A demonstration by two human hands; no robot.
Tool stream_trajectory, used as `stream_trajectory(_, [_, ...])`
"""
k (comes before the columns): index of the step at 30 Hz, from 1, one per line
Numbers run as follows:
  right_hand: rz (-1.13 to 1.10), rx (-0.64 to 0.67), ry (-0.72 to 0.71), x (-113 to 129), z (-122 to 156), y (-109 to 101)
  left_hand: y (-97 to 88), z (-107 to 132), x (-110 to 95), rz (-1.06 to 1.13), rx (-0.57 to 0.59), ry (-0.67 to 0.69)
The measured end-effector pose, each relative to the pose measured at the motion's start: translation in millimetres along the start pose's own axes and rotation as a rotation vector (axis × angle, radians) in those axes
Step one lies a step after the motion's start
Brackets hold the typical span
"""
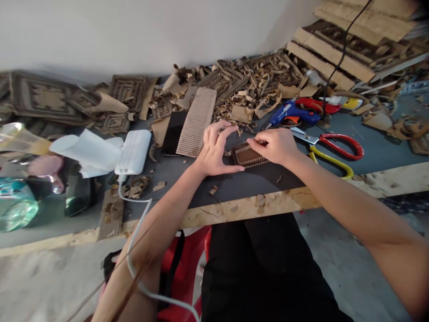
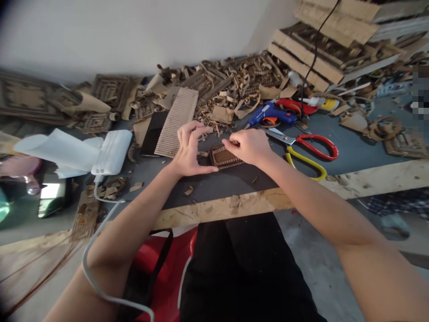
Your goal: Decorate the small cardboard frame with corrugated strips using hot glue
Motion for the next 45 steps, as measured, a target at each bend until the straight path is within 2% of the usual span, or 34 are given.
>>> stream_trajectory(7, [0.067, 0.022, 0.059, -2, -3, 3, 5.7, 0, -4, -0.013, 0.063, 0.069])
stream_trajectory(16, [0.095, 0.051, 0.071, -2, -4, 5, 2.2, 1, -4, 0.019, 0.089, 0.11])
stream_trajectory(28, [0.148, 0.016, 0.117, 1, -2, 6, -2.7, 3, -5, 0.0, 0.009, 0.167])
stream_trajectory(34, [0.183, 0.049, 0.152, 0, -2, 7, -1.1, 2, -2, 0.013, 0.061, 0.158])
stream_trajectory(40, [0.245, 0.044, 0.107, 2, -2, 7, -7.5, 2, 1, -0.051, 0.118, 0.186])
stream_trajectory(45, [0.172, -0.043, 0.134, -1, -1, 0, -5.9, 2, 1, -0.029, 0.142, 0.192])
Point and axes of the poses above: each hand's wrist, its own z-axis away from the middle knuckle, its own y-axis out of the palm, x = y × z, the point moved 5 cm from there along -z, towards the middle knuckle, and after that the axes turned 11 degrees about y, right-handed, at the moved point
